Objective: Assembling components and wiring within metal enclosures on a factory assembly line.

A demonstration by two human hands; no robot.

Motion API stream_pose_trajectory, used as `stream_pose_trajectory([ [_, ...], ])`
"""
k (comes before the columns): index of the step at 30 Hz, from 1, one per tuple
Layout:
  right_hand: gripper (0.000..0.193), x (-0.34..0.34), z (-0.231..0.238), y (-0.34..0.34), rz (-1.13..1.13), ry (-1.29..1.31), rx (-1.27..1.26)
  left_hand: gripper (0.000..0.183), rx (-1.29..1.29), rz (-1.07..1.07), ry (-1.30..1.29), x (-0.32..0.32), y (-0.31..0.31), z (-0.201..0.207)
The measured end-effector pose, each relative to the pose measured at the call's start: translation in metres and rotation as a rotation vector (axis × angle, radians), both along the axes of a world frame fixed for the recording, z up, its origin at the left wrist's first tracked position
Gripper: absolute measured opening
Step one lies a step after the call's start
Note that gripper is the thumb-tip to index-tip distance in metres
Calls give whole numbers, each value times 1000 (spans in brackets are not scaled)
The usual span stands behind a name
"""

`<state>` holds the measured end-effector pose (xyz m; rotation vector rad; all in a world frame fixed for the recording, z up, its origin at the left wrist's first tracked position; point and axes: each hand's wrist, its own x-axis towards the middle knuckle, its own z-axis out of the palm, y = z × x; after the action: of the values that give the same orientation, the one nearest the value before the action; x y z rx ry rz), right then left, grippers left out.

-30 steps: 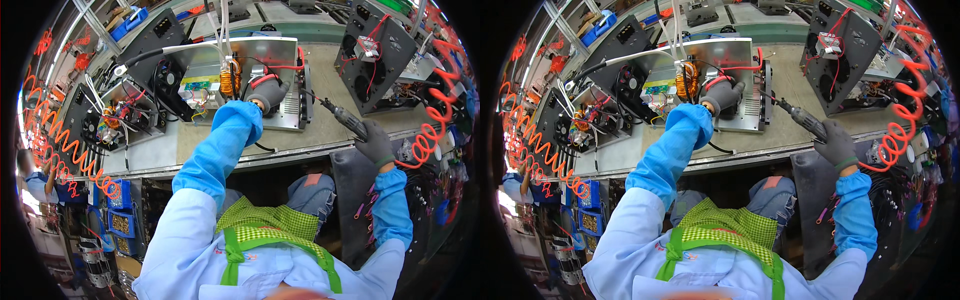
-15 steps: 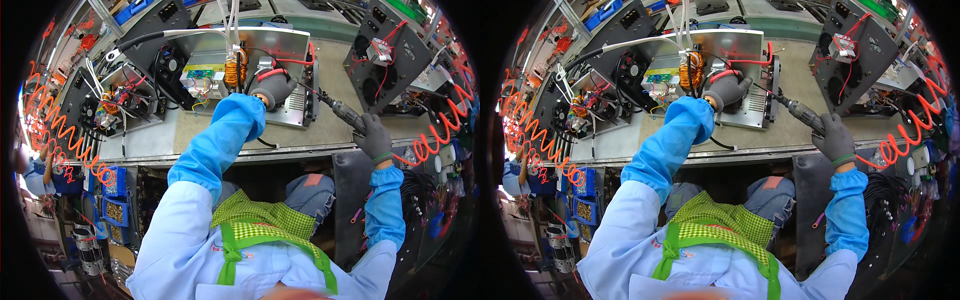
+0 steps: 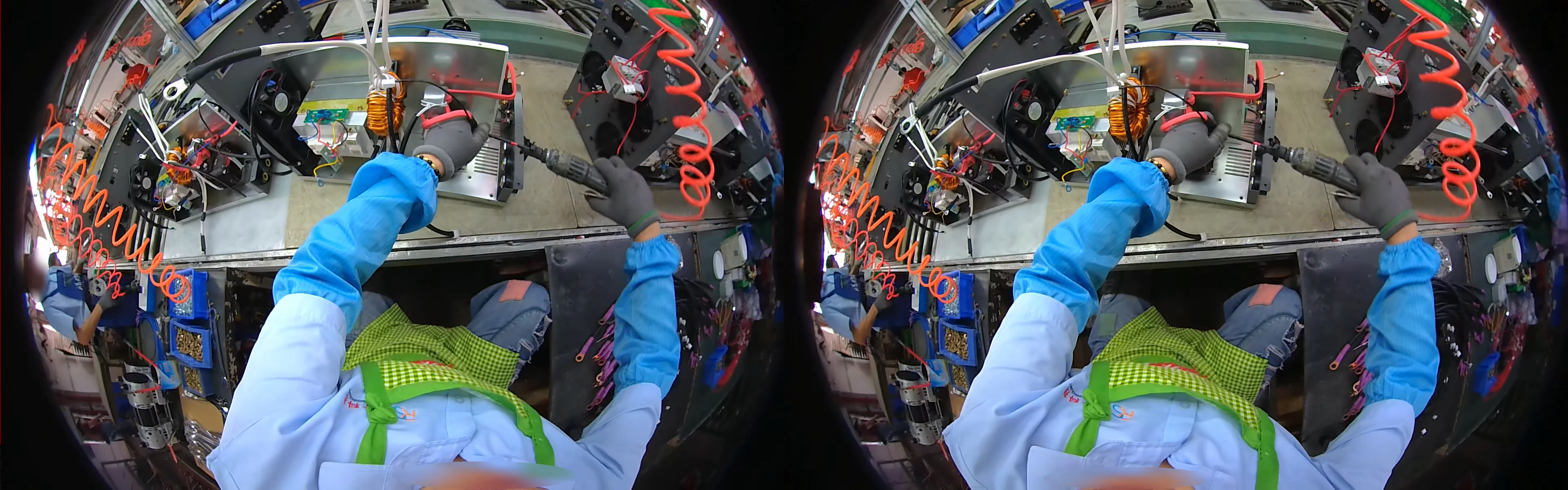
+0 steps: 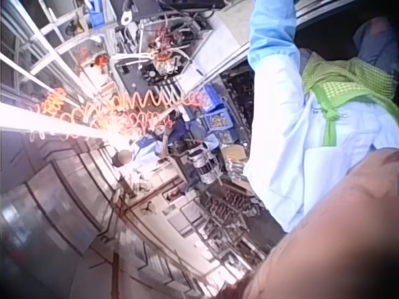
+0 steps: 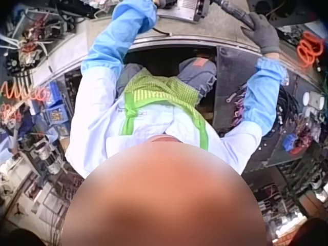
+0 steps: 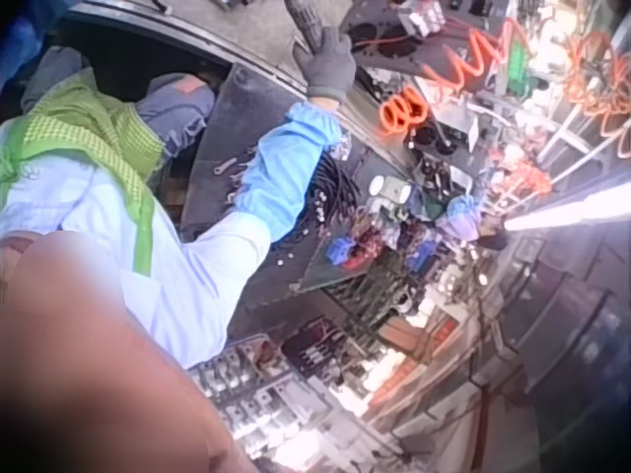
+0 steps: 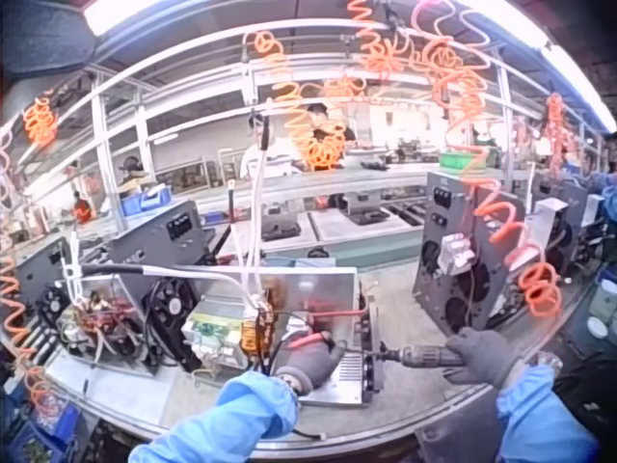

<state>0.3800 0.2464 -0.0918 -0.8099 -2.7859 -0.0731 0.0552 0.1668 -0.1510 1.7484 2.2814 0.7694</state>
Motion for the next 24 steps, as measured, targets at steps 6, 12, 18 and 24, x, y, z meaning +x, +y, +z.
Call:
stream_pose_trajectory([
  [6,44,-15,6,27,26,-63,132,46,-64,40,52,5,-7,22],
  [12,46,-21,5,32,51,-59,187,41,-35,46,55,6,-10,26],
  [18,48,-25,-4,47,93,-27,207,30,39,-85,-8,-7,0,7],
  [24,48,-28,-14,53,111,-31,175,27,15,-218,17,-15,-1,10],
])
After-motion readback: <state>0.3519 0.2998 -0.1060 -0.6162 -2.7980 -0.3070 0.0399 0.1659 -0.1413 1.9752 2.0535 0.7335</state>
